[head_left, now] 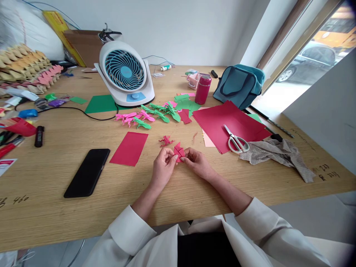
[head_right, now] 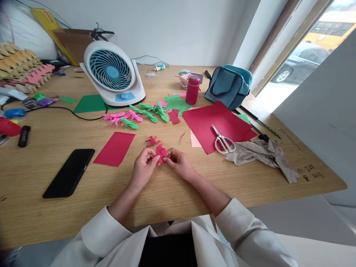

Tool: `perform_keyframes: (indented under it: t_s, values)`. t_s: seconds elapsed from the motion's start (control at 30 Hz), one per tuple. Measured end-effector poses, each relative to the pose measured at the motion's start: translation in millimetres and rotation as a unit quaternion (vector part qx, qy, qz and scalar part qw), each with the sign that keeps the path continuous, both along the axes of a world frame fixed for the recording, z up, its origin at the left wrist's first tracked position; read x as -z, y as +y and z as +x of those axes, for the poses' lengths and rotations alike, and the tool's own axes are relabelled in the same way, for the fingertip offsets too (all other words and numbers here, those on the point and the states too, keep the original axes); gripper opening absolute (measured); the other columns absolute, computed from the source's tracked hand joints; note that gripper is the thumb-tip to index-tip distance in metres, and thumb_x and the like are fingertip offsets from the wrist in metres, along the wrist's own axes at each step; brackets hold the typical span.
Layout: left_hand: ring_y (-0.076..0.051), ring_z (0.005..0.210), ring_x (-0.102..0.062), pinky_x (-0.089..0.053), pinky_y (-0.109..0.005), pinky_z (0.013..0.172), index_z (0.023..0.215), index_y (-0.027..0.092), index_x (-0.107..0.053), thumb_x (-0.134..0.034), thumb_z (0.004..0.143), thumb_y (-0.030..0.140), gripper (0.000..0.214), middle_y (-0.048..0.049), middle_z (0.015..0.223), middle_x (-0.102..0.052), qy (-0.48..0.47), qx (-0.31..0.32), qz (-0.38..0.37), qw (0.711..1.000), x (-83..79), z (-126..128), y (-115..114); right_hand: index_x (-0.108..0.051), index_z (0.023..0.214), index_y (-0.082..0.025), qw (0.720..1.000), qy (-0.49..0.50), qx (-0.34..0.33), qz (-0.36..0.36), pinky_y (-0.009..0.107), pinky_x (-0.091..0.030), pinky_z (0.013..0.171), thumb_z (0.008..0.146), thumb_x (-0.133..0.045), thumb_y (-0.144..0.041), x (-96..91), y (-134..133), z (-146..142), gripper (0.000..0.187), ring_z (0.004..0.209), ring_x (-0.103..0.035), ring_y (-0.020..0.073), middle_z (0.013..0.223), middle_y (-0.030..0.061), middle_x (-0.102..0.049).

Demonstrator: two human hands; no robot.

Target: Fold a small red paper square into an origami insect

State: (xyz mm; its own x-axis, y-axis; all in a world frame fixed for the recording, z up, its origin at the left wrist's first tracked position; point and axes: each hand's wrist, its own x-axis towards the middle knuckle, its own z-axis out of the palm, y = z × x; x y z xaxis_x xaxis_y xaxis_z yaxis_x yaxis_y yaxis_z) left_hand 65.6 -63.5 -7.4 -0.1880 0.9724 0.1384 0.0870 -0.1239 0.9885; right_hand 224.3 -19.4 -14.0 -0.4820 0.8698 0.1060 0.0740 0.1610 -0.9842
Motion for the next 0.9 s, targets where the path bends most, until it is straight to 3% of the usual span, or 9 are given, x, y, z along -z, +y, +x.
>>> perform_keyframes:
  t_s: [0.2, 0.5, 0.77, 0.9]
  values:
    - [-0.013, 0.068, -0.06, -0.049, -0.024, 0.066, 0.09, 0.021, -0.058, -0.055, 0.09, 0.027, 0.007, 0.0001, 0.078, -0.063, 0.028, 0.011, 0.014, 0.999, 0.4, -2.2, -0.9, -0.056, 0.09, -0.019, 0.999, 0.035, 0.005, -0.018, 0.026, -0.04, 0.06, 0.084, -0.066, -0.055, 2.6, 1.6, -1.5, 0.037, 0.064, -0.048, 0.0118, 0.073, -0.0016, -0.055]
    - [-0.016, 0.08, -0.067, -0.049, -0.026, 0.077, 0.102, 0.021, -0.067, -0.052, 0.087, 0.016, 0.021, -0.0048, 0.095, -0.072, 0.101, 0.006, 0.033, 0.994, -4.3, -5.4, -2.7, -0.057, 0.094, -0.019, 0.996, 0.072, 0.004, -0.055, 0.026, -0.039, 0.06, 0.082, -0.068, -0.056, -0.1, 5.4, 0.2, 0.04, 0.064, -0.049, 0.0125, 0.073, -0.0014, -0.055]
    - [-0.01, 0.069, -0.063, -0.047, -0.02, 0.068, 0.1, 0.02, -0.067, -0.052, 0.082, 0.006, 0.027, 0.0, 0.089, -0.072, 0.209, 0.004, 0.082, 0.975, -10.0, -2.0, -6.1, -0.059, 0.091, -0.018, 0.994, 0.083, -0.005, -0.066, 0.025, -0.038, 0.061, 0.082, -0.068, -0.055, -7.1, 2.8, 1.1, 0.039, 0.064, -0.047, 0.0114, 0.073, -0.0013, -0.057]
    - [-0.011, 0.074, -0.064, -0.048, -0.02, 0.071, 0.097, 0.02, -0.067, -0.054, 0.081, 0.004, 0.026, 0.0005, 0.089, -0.072, 0.241, 0.019, 0.119, 0.963, -10.7, -3.0, -6.0, -0.06, 0.09, -0.018, 0.994, 0.085, -0.011, -0.069, 0.026, -0.039, 0.063, 0.083, -0.068, -0.054, -7.1, 1.9, 2.2, 0.037, 0.068, -0.05, 0.0127, 0.076, -0.0002, -0.06]
